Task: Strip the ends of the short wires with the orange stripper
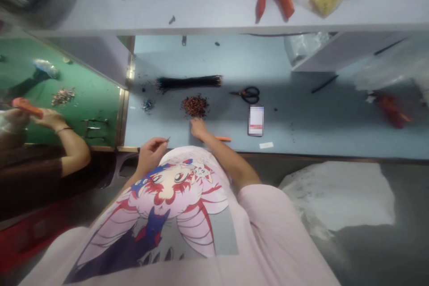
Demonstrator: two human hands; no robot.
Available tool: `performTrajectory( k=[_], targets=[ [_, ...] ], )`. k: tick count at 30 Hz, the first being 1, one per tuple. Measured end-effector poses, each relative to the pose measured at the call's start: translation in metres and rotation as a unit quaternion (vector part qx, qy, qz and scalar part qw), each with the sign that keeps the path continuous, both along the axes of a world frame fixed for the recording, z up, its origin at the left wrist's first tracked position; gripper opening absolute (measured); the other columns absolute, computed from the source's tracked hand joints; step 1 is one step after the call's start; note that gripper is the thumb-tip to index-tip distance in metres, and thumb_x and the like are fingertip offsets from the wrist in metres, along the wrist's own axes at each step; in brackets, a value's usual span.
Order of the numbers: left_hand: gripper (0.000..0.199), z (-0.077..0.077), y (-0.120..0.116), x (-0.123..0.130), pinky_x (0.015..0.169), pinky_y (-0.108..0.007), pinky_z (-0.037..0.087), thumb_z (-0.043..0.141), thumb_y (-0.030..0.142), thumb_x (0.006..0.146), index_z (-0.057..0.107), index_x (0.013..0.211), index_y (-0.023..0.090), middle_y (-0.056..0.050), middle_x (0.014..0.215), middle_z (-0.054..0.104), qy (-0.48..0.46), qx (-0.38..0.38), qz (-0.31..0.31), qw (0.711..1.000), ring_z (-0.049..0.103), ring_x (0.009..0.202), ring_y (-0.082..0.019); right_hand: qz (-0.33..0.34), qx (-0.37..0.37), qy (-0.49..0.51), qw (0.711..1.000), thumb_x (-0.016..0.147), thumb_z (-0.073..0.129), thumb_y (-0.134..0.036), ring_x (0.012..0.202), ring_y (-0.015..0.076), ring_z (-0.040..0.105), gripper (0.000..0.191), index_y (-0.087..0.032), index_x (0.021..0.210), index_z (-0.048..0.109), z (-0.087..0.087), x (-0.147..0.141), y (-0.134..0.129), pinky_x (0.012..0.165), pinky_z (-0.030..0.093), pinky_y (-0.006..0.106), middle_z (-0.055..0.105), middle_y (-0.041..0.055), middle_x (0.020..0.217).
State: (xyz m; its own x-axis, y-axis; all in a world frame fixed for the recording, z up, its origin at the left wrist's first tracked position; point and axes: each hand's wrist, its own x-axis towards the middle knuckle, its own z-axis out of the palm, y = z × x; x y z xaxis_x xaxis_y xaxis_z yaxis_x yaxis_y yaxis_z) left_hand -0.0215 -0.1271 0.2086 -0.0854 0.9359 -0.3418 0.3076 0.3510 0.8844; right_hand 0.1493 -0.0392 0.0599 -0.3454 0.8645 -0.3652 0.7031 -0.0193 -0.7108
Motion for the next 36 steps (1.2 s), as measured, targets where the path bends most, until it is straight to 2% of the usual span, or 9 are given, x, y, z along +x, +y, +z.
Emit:
performTrajectory(
  k=[6,9,14,19,22,26,29,32,36],
  targets=[
    [0.020,0.001,0.004,0.005,0.043,-0.017,0.034,0.064,0.031,0.071,0.058,0.082,0.016,0.005,0.060,0.054,-0.125,-0.041,0.009,0.991,0.043,0.045,-0.004,0.031,-0.038,0.196,0.979,0.086,0.050,-0.029,0.082,0.0134,0.061,0.027,-0.017,0.109,0.057,0.070,0.001,-0.025,0.072,0.048,0.025,0.066,0.0051,0.096],
    [0.020,0.006,0.006,0.011,0.042,-0.018,0.034,0.066,0.032,0.069,0.057,0.078,0.016,0.006,0.056,0.052,-0.132,-0.046,-0.023,0.990,0.041,0.043,-0.005,-0.007,-0.072,0.397,0.915,0.081,0.059,-0.035,0.073,0.0127,0.059,0.024,-0.017,0.097,0.061,0.107,0.003,-0.039,0.066,0.047,0.025,0.064,0.0024,0.081],
    [0.020,0.012,0.009,0.016,0.045,-0.020,0.035,0.064,0.035,0.070,0.059,0.077,0.016,0.004,0.057,0.055,-0.110,-0.042,-0.064,0.991,0.044,0.045,-0.006,-0.108,0.015,0.416,0.903,0.076,0.065,-0.031,0.063,0.0109,0.052,0.018,-0.016,0.066,0.062,0.131,0.003,-0.051,0.060,0.041,0.024,0.057,-0.0007,0.067],
    [0.017,0.008,0.010,0.011,0.052,-0.020,0.039,0.062,0.033,0.073,0.061,0.075,0.015,0.004,0.053,0.052,-0.073,-0.021,-0.090,0.993,0.048,0.052,-0.008,-0.182,0.052,0.392,0.900,0.080,0.059,-0.038,0.059,0.0103,0.051,0.022,-0.018,0.071,0.060,0.112,0.014,-0.044,0.058,0.042,0.024,0.055,-0.0018,0.064],
    [0.019,0.002,0.008,0.003,0.049,-0.018,0.036,0.065,0.033,0.072,0.061,0.077,0.015,0.004,0.053,0.052,-0.091,-0.038,-0.034,0.995,0.046,0.050,-0.007,-0.253,0.078,0.228,0.937,0.090,0.037,-0.043,0.060,0.0104,0.052,0.033,-0.017,0.087,0.058,0.083,0.040,-0.037,0.059,0.044,0.024,0.057,0.0001,0.072],
    [0.025,-0.004,0.009,-0.009,0.043,-0.016,0.029,0.068,0.033,0.069,0.062,0.085,0.013,0.004,0.057,0.054,-0.148,-0.052,0.056,0.986,0.038,0.045,-0.003,-0.187,0.052,0.040,0.980,0.080,0.053,-0.037,0.082,0.0182,0.055,0.026,-0.015,0.091,0.062,0.039,0.076,-0.052,0.077,0.042,0.031,0.062,0.0072,0.089],
    [0.029,-0.008,0.012,-0.011,0.040,-0.015,0.025,0.068,0.031,0.069,0.063,0.091,0.013,0.002,0.064,0.058,-0.194,-0.054,0.079,0.976,0.038,0.045,-0.002,-0.161,0.024,-0.032,0.986,0.060,0.073,-0.029,0.101,0.0284,0.049,0.046,-0.014,0.102,0.062,0.014,0.087,-0.080,0.088,0.035,0.040,0.058,0.0151,0.108],
    [0.032,-0.013,0.014,-0.009,0.041,-0.015,0.028,0.069,0.029,0.067,0.064,0.094,0.014,0.000,0.072,0.060,-0.219,-0.058,0.085,0.970,0.044,0.050,-0.003,-0.151,0.005,-0.079,0.985,0.060,0.072,-0.024,0.113,0.0326,0.039,0.053,-0.015,0.111,0.059,0.000,0.087,-0.100,0.095,0.026,0.044,0.050,0.0174,0.122],
    [0.033,-0.018,0.014,-0.005,0.044,-0.016,0.032,0.073,0.029,0.063,0.066,0.092,0.013,0.001,0.067,0.059,-0.219,-0.053,0.090,0.970,0.046,0.051,-0.004,-0.160,-0.016,-0.080,0.984,0.065,0.065,-0.023,0.112,0.0315,0.040,0.042,-0.014,0.105,0.061,-0.003,0.087,-0.100,0.093,0.027,0.042,0.053,0.0166,0.115]
  ],
)
